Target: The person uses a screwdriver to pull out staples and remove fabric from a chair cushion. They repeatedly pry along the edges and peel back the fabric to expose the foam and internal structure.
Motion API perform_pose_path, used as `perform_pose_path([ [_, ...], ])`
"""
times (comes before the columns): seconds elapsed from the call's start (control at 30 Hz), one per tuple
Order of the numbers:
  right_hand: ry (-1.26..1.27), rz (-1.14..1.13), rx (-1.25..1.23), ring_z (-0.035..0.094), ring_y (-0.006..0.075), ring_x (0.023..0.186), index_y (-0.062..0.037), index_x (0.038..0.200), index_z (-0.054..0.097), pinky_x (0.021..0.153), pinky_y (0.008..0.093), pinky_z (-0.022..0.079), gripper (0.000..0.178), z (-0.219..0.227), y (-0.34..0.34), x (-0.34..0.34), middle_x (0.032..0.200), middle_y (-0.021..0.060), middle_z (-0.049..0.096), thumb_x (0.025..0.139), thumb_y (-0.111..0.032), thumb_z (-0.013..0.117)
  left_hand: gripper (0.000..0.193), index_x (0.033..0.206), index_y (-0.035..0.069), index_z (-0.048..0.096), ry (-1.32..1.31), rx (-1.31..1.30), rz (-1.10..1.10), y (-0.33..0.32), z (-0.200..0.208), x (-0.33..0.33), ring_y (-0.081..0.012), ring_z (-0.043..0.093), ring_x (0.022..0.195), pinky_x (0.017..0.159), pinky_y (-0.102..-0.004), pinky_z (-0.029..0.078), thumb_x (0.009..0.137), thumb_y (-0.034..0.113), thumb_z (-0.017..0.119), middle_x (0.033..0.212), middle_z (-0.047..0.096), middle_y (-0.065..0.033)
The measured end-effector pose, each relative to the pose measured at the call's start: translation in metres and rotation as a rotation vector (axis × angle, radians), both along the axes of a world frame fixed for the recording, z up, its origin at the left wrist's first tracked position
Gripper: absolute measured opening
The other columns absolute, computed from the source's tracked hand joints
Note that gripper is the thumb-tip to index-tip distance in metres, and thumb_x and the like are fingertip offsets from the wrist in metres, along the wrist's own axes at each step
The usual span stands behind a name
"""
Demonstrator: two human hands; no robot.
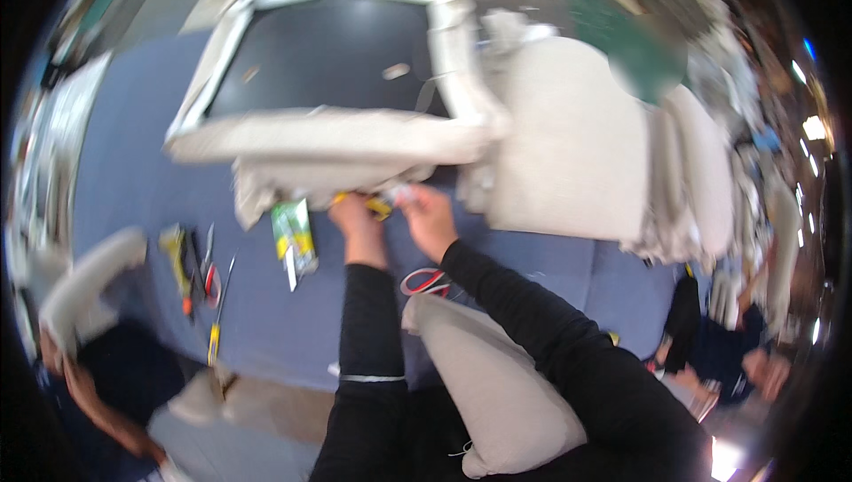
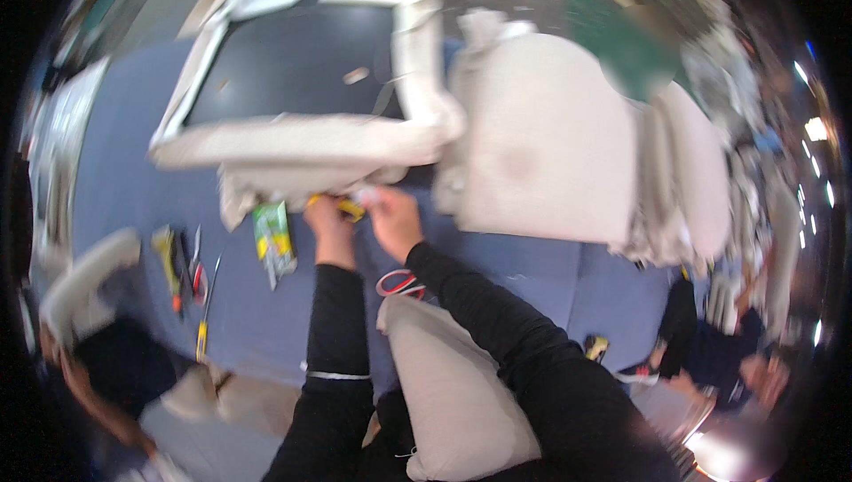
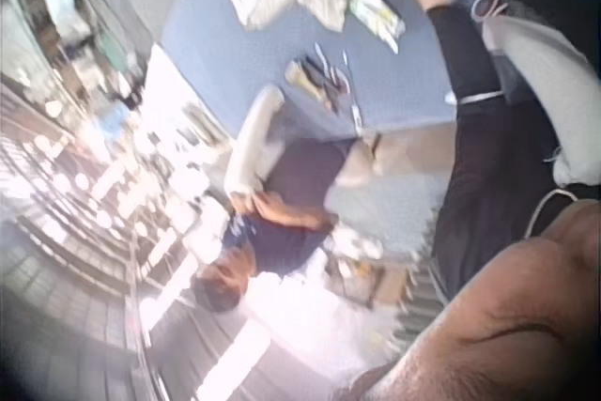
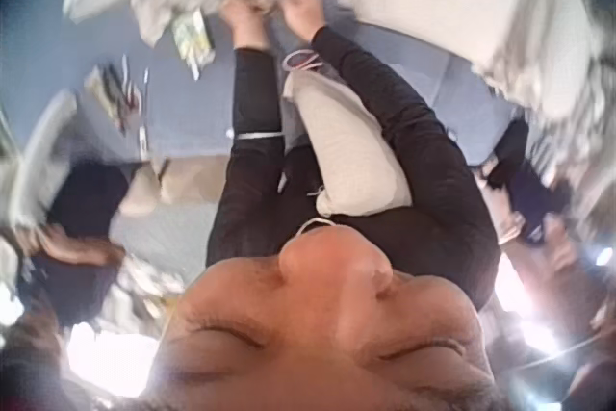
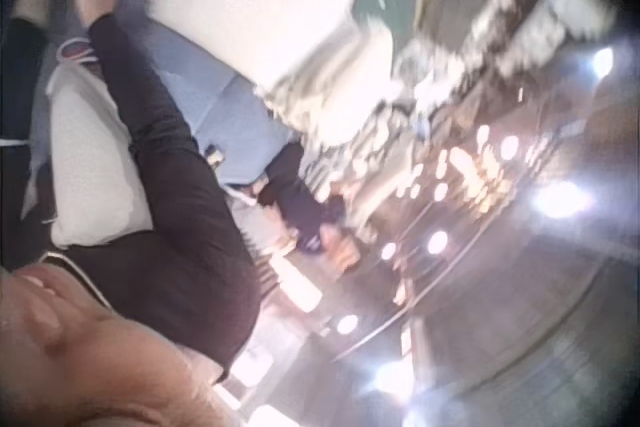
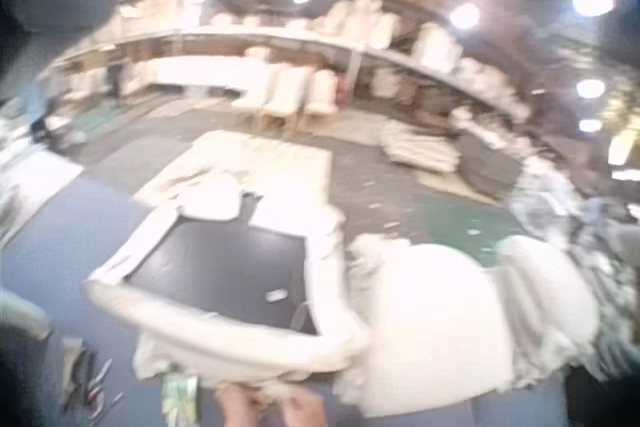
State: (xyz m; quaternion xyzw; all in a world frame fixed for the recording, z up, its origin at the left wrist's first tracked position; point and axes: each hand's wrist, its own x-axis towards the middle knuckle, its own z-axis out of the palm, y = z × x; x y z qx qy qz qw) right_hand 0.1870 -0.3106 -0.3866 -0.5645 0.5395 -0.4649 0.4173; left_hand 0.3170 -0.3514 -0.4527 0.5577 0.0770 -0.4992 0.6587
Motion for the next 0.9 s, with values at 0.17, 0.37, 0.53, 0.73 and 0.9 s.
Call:
perform_pose_path([
  [0.17, -0.286, 0.261, 0.334, 0.063, 0.0045, 0.088, 0.0012, 0.115, 0.079, 0.078, 0.0262, 0.052, 0.028, 0.149, 0.058, -0.100, 0.095, -0.0017, 0.074, 0.112, -0.023, 0.065, 0.049, 0.148, 0.002, 0.053, -0.612, -0.401, -0.640, 0.058, -0.015, 0.040, -0.0199, 0.062, 0.121, 0.095, -0.0381, 0.058, 0.100, 0.005, 0.065, 0.138, 0.058, -0.0072],
  [0.37, 0.035, 0.192, 0.006, 0.060, 0.0216, 0.075, 0.0037, 0.103, 0.071, 0.074, 0.0363, 0.050, 0.020, 0.214, 0.183, -0.229, 0.085, 0.0117, 0.069, 0.090, -0.005, 0.059, 0.056, 0.148, 0.019, 0.058, -0.194, -0.238, -0.466, 0.122, 0.012, 0.058, -0.0203, 0.057, 0.119, 0.108, -0.0433, 0.046, 0.100, 0.044, 0.073, 0.128, 0.057, -0.0029],
  [0.53, 0.479, 0.052, 0.043, 0.072, 0.0407, 0.087, -0.0007, 0.093, 0.075, 0.081, 0.0492, 0.057, 0.040, 0.189, 0.271, -0.312, 0.092, 0.0206, 0.077, 0.100, -0.037, 0.059, 0.040, 0.134, -0.003, 0.065, -0.439, 0.122, -0.588, 0.267, 0.154, -0.008, -0.0214, 0.062, 0.098, 0.089, -0.0423, 0.053, 0.100, 0.016, 0.075, 0.109, 0.068, -0.0097],
  [0.73, 0.954, 0.105, 0.648, 0.077, 0.0447, 0.097, -0.0055, 0.098, 0.082, 0.084, 0.0576, 0.061, 0.049, 0.010, 0.403, -0.469, 0.100, 0.0243, 0.079, 0.101, -0.048, 0.057, 0.028, 0.121, -0.001, 0.076, -1.046, -0.342, -0.899, 0.373, 0.309, -0.135, -0.0206, 0.065, 0.079, 0.074, -0.0361, 0.055, 0.103, 0.021, 0.074, 0.089, 0.073, -0.0090],
  [0.9, 0.866, 0.429, 0.619, 0.076, 0.0448, 0.105, -0.0127, 0.115, 0.083, 0.094, 0.0561, 0.060, 0.038, -0.144, 0.480, -0.498, 0.113, 0.0256, 0.079, 0.102, -0.038, 0.057, 0.026, 0.105, -0.002, 0.080, -1.338, -0.355, -0.982, 0.402, 0.368, -0.202, -0.0198, 0.067, 0.081, 0.078, -0.0393, 0.056, 0.101, 0.023, 0.076, 0.089, 0.079, -0.0146],
])
